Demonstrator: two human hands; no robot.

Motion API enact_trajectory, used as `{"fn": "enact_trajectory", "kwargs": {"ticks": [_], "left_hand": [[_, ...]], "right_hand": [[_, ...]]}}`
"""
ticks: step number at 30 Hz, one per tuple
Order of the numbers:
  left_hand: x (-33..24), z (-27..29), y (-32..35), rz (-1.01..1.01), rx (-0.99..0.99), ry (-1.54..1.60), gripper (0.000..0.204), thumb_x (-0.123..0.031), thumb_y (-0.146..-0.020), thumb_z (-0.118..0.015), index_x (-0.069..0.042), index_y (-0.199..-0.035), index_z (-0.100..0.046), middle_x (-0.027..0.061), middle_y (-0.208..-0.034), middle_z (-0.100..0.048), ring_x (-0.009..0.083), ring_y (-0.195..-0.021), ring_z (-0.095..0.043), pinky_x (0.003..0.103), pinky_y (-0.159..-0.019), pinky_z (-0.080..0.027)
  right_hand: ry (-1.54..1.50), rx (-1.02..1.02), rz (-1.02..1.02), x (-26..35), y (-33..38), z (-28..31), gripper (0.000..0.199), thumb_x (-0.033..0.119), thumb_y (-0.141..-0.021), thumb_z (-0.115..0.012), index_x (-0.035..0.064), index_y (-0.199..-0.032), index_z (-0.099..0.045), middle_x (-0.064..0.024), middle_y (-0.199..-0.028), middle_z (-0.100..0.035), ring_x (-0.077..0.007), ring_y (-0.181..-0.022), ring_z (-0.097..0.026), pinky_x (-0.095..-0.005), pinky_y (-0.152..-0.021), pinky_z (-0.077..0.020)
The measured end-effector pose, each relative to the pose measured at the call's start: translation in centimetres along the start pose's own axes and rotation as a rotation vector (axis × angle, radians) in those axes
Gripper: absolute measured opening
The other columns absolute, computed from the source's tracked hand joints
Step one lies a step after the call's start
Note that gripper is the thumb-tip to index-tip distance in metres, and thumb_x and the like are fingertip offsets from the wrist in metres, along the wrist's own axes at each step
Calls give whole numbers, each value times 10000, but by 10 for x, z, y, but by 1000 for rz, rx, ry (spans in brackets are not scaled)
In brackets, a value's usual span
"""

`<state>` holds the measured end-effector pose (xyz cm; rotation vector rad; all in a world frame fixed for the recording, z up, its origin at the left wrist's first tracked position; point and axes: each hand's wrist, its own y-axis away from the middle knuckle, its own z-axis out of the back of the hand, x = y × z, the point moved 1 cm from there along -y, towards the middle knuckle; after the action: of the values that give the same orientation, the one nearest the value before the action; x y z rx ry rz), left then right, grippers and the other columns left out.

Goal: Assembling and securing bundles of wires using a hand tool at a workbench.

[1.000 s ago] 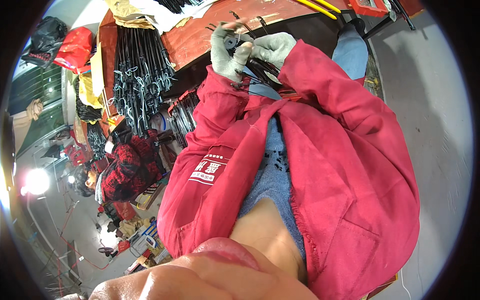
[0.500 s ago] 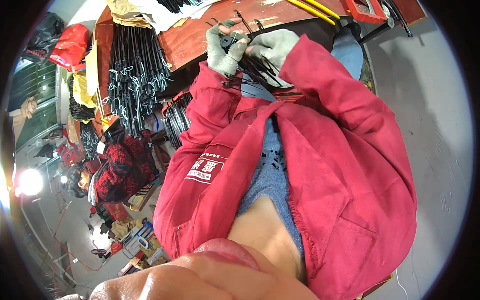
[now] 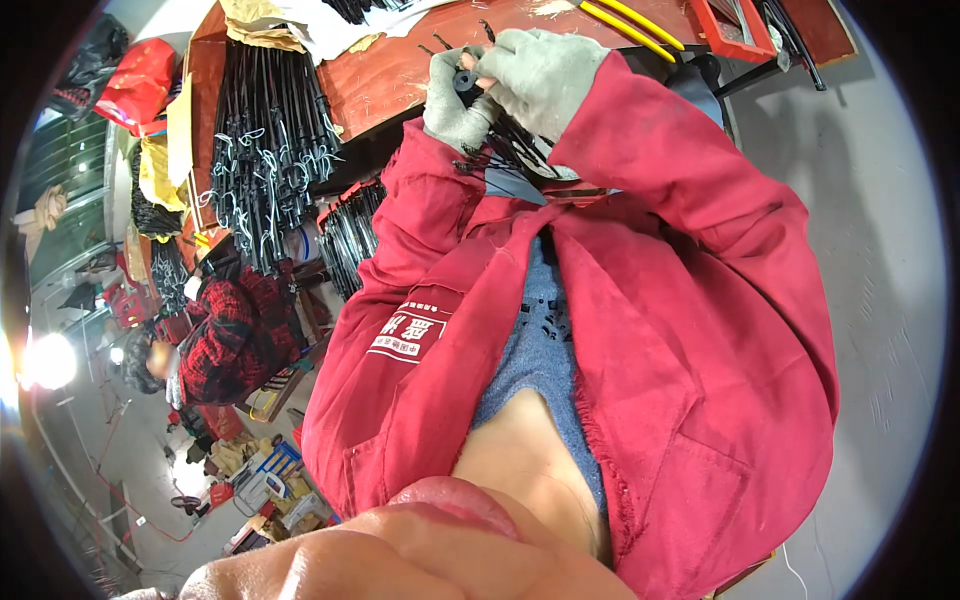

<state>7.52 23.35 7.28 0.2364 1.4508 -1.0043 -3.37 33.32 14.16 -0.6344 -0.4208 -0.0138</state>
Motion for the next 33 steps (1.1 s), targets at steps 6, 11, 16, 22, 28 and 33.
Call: {"fn": "enact_trajectory", "kwargs": {"ticks": [6, 11, 16, 22, 28, 33], "left_hand": [[-17, 8, 3, 277, 87, 51, 309, 91, -663, -489, -68, -904, -380, 80, -781, -557, 154, -665, -540, 224, -599, -441], [-7, 2, 10, 247, -56, 311, 271, 83, -688, -490, -77, -881, -385, 59, -731, -541, 131, -605, -512, 220, -580, -432], [24, -1, 10, 217, -255, 301, 298, 51, -686, -588, -92, -875, -409, 21, -720, -506, 97, -552, -467, 225, -567, -426], [13, 12, 4, 209, -142, 319, 440, -35, -628, -740, -85, -952, -445, 7, -742, -489, 93, -588, -459, 222, -593, -414], [-9, 5, -1, 88, 26, 376, 639, -113, -528, -828, -80, -1057, -472, 8, -833, -499, 96, -697, -473, 225, -676, -408], [-11, -2, 2, 139, 114, 415, 641, -109, -570, -803, -58, -1107, -455, 58, -967, -541, 108, -724, -478, 212, -701, -395]], "right_hand": [[-711, 188, -589, -21, -6, 4, 230, 68, -748, -567, 61, -977, -577, -63, -796, -567, -222, -623, -538, -273, -521, -420], [-274, 209, -592, -128, 10, -27, 287, 57, -734, -549, 52, -1020, -554, -122, -854, -582, -305, -681, -561, -343, -576, -452], [509, 359, -502, -207, 33, -68, 352, 54, -708, -546, 48, -1059, -529, -160, -900, -589, -365, -757, -566, -402, -648, -464], [186, 413, -423, -146, 33, -25, 353, 75, -697, -576, 45, -1046, -526, -138, -894, -596, -316, -743, -574, -353, -649, -464], [-403, 806, -336, -57, 23, 33, 278, 77, -729, -605, 40, -1003, -572, -50, -767, -606, -147, -613, -532, -246, -543, -412], [-412, 792, -696, -38, 1, 51, 331, 56, -750, -588, 26, -1079, -560, -46, -762, -599, -136, -608, -525, -242, -509, -409]]}}
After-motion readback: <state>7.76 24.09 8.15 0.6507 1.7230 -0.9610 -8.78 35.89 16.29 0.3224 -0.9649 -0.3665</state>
